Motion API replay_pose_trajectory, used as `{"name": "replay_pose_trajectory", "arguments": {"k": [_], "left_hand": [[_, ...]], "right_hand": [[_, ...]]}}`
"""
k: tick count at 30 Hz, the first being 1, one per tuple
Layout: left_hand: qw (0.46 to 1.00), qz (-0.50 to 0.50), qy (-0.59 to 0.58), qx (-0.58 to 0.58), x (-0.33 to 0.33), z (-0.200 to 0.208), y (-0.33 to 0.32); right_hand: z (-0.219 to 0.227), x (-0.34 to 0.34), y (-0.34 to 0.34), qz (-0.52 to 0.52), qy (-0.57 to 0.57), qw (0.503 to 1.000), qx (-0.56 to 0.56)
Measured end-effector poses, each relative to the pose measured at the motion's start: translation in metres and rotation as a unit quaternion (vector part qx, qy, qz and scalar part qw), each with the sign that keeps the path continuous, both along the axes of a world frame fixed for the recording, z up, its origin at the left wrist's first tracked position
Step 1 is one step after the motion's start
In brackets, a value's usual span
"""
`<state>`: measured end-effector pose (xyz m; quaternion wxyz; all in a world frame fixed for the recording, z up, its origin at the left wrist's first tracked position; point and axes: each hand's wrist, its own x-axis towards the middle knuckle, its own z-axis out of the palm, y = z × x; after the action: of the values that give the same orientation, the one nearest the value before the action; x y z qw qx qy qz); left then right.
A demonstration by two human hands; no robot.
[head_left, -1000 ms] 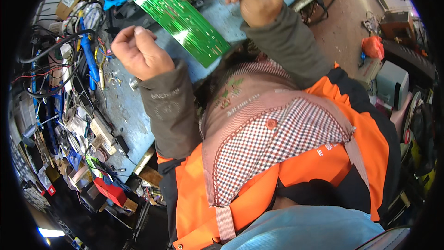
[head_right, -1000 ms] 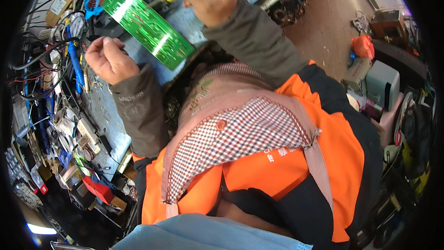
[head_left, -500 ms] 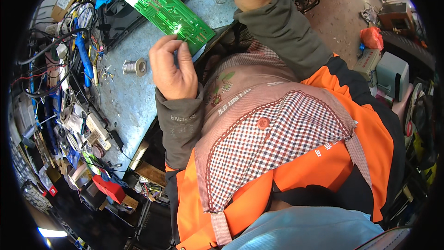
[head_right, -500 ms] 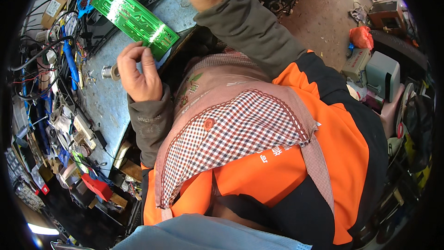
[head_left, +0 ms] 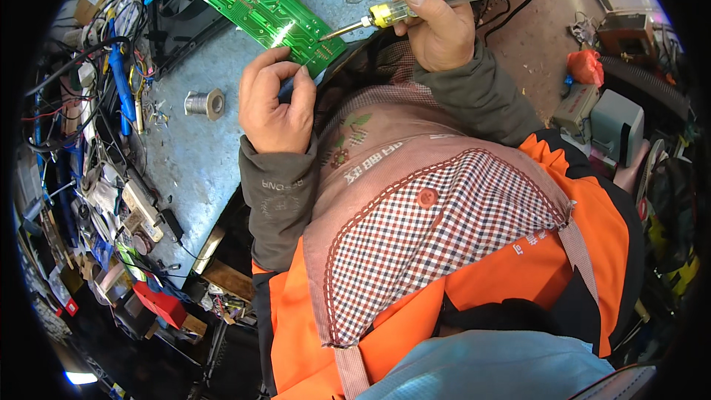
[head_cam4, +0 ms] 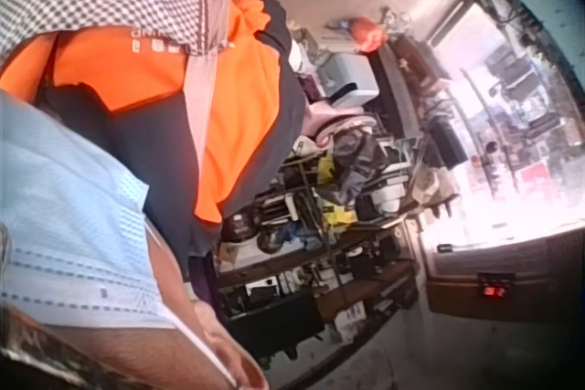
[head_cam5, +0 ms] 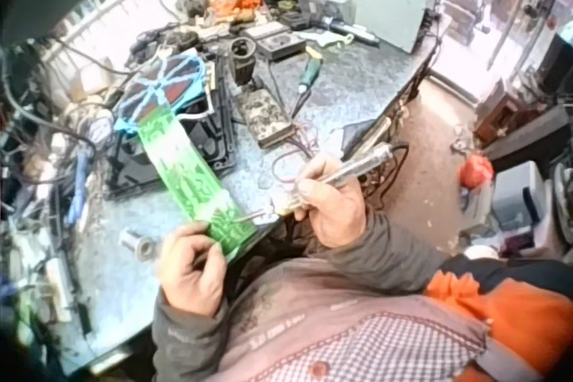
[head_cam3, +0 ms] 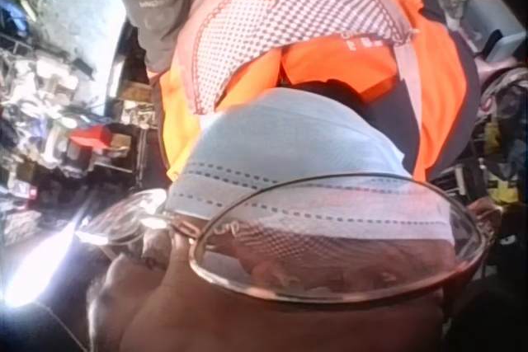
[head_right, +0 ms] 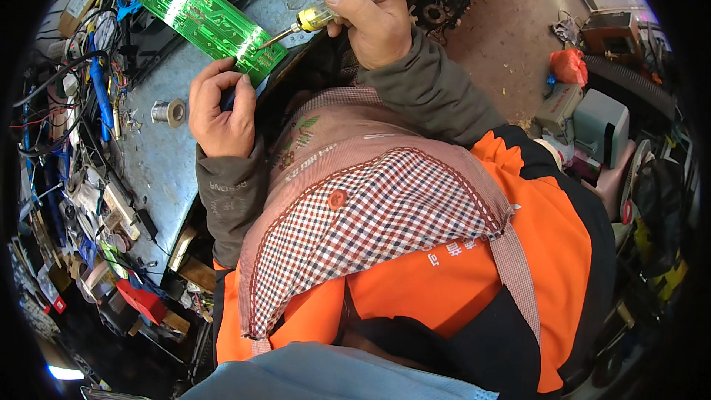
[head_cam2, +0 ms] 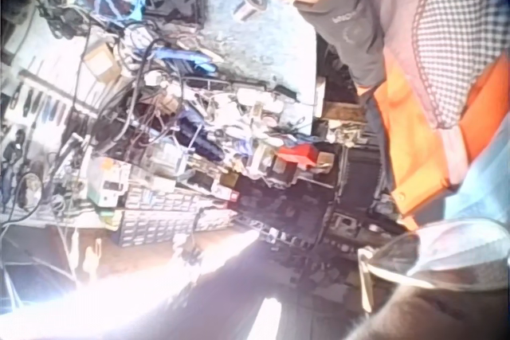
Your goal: The person solders a green circuit board using a soldering iron and solder wire. They hold the board with one hand and apply solder to multiple points with the other, working continuously across the surface.
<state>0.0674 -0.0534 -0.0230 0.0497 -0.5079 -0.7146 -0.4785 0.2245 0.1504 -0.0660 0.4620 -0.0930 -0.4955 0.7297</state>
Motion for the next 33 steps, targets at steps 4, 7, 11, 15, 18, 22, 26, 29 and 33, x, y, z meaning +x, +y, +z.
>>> {"name": "replay_pose_trajectory", "arguments": {"k": [4, 7, 11, 15, 18, 22, 26, 29, 33], "left_hand": [[1.000, 0.005, 0.006, 0.001, 0.002, 0.001, 0.002], [1.000, 0.010, 0.013, 0.000, 0.004, 0.001, 0.003], [1.000, 0.014, 0.012, 0.008, 0.005, 0.000, 0.005], [1.000, 0.016, 0.016, 0.009, 0.006, 0.000, 0.005], [1.000, 0.021, 0.013, 0.008, 0.008, -0.001, 0.005], [0.999, 0.024, 0.031, 0.017, 0.008, -0.004, 0.006], [0.999, 0.026, 0.025, 0.012, 0.009, -0.003, 0.006], [0.999, 0.028, 0.024, 0.009, 0.010, -0.003, 0.006], [0.999, 0.032, 0.031, 0.013, 0.009, -0.004, 0.005]], "right_hand": [[0.004, 0.002, 0.002, 0.038, -0.017, 0.998, 0.039], [0.008, -0.002, -0.001, 0.039, -0.012, 0.999, 0.036], [0.004, -0.003, 0.003, 0.053, 0.000, 0.997, 0.048], [0.006, -0.002, 0.001, 0.043, -0.014, 0.998, 0.051], [0.004, -0.001, 0.000, 0.035, -0.023, 0.997, 0.060], [0.007, -0.001, -0.004, 0.025, -0.030, 0.997, 0.066], [0.005, 0.000, -0.006, 0.019, -0.024, 0.997, 0.069], [0.007, 0.000, -0.007, 0.019, -0.022, 0.998, 0.063], [0.005, 0.000, -0.007, 0.024, -0.017, 0.997, 0.065]]}}
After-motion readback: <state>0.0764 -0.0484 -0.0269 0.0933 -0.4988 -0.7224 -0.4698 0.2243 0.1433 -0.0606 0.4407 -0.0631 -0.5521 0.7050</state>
